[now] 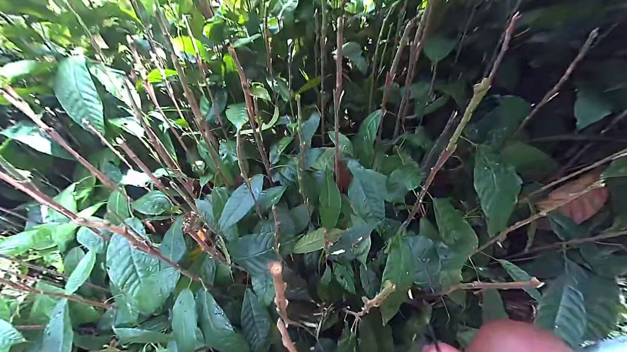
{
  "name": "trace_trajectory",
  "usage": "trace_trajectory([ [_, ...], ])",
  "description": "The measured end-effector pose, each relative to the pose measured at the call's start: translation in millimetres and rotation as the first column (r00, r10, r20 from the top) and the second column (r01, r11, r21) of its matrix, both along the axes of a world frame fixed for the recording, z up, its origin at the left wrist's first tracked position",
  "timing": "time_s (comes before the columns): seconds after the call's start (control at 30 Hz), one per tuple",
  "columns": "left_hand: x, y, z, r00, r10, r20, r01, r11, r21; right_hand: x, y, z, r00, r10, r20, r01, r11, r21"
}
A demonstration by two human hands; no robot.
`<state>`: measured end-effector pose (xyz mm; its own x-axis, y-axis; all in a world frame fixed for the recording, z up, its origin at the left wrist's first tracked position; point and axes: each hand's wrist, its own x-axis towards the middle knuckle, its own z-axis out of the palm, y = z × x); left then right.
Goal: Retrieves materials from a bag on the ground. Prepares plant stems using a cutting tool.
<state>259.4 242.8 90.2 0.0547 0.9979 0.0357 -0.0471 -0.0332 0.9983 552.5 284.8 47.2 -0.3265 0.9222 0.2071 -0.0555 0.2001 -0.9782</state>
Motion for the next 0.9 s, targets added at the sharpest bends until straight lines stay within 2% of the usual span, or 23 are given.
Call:
trace_trajectory([
  [0.1, 25.1, 41.1, -0.1, 0.99, 0.085, -0.112, -0.062, 0.979, 0.194, 8.2, -2.3, -0.4, 0.975, -0.042, -0.217, 0.03, 0.998, -0.059],
  [0.23, 46.8, 102.1, 6.2, 0.915, 0.249, -0.318, -0.054, 0.856, 0.515, 11.1, -2.3, -1.4, 0.964, -0.037, -0.263, 0.022, 0.998, -0.058],
  [0.43, 84.4, 152.2, 17.9, 0.829, 0.355, -0.432, 0.05, 0.723, 0.689, 16.8, -1.1, -2.6, 0.952, -0.003, -0.307, -0.013, 0.999, -0.051],
  [0.53, 99.0, 167.5, 28.1, 0.707, 0.452, -0.543, 0.099, 0.698, 0.709, 17.4, 1.9, -3.5, 0.941, 0.015, -0.338, -0.029, 0.999, -0.036],
  [0.6, 105.7, 172.5, 32.7, 0.62, 0.461, -0.635, 0.122, 0.743, 0.658, 18.3, 2.4, -3.9, 0.94, 0.013, -0.34, -0.028, 0.999, -0.041],
  [0.67, 107.5, 176.5, 32.2, 0.571, 0.411, -0.711, 0.131, 0.809, 0.573, 19.7, 2.8, -3.7, 0.937, 0.015, -0.349, -0.034, 0.998, -0.05],
  [0.77, 107.3, 179.2, 23.6, 0.551, 0.377, -0.745, 0.115, 0.849, 0.515, 21.6, 3.7, -4.4, 0.936, 0.029, -0.352, -0.048, 0.998, -0.045],
  [0.9, 108.4, 181.4, 8.8, 0.554, 0.45, -0.701, 0.052, 0.821, 0.568, 23.1, 4.9, -6.0, 0.931, 0.05, -0.363, -0.064, 0.998, -0.027],
])
